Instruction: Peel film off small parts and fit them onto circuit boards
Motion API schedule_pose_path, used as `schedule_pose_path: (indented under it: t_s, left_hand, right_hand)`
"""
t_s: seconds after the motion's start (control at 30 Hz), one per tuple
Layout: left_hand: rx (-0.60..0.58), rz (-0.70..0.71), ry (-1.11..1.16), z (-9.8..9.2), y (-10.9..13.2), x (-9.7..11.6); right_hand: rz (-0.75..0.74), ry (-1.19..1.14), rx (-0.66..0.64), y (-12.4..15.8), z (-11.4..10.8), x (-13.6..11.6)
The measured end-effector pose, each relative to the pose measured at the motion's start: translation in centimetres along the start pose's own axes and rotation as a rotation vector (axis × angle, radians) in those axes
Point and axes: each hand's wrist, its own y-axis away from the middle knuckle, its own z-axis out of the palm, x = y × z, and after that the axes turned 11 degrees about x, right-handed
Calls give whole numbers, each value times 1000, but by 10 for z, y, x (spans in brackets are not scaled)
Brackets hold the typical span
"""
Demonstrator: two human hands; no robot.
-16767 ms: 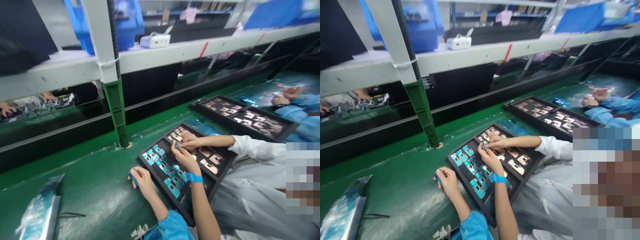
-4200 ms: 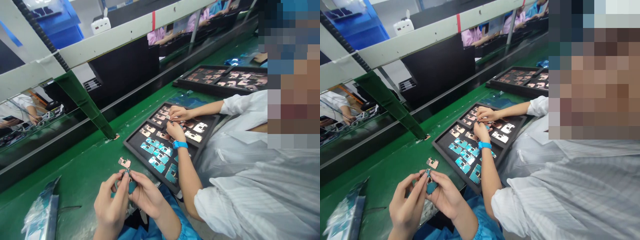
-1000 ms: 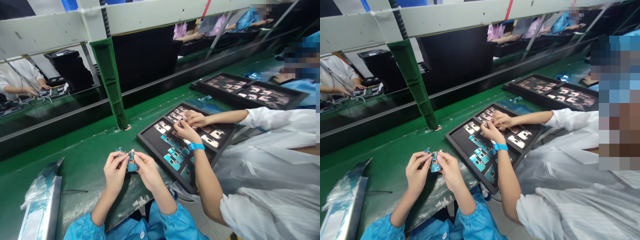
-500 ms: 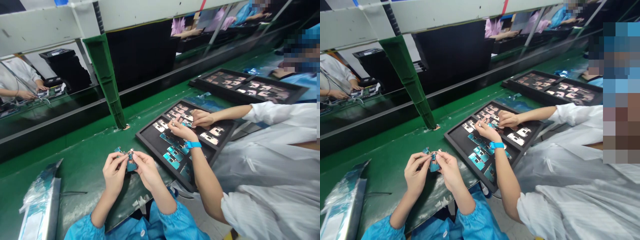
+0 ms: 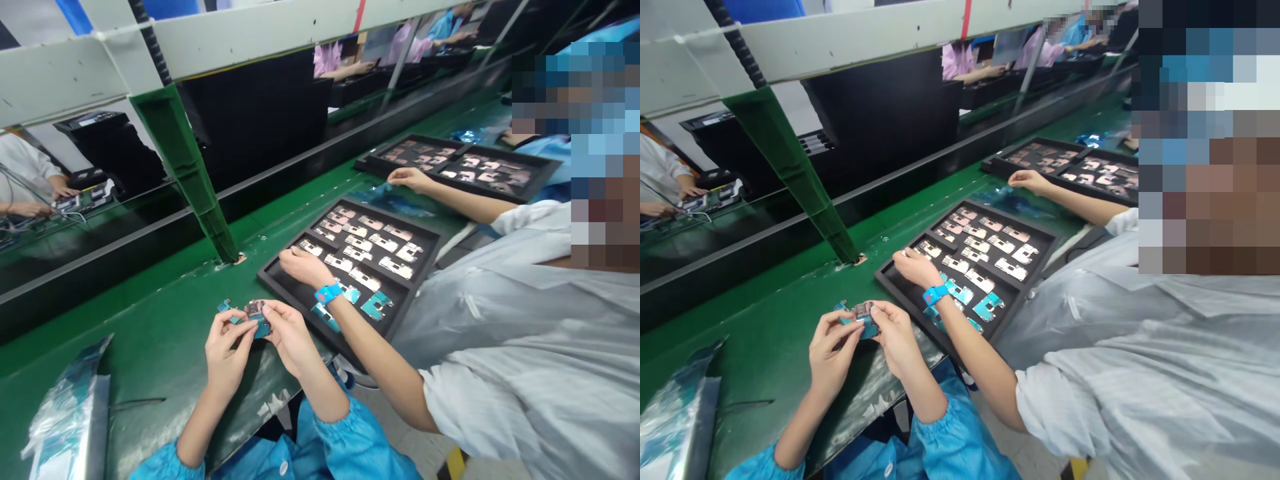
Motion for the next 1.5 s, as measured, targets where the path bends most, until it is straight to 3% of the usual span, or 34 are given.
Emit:
schedule_pose_path:
  t_s: [0.6, 1.0, 1.5]
  left_hand:
    - [-325, 30, 190, -3, -2, 10]
    - [-376, -142, 261, -5, -7, 8]
    - [-657, -414, 252, -7, -11, 19]
  right_hand:
    - [-135, -48, 69, -5, -7, 0]
    - [-64, -43, 86, -9, -6, 6]
    - [-104, 44, 161, -15, -11, 14]
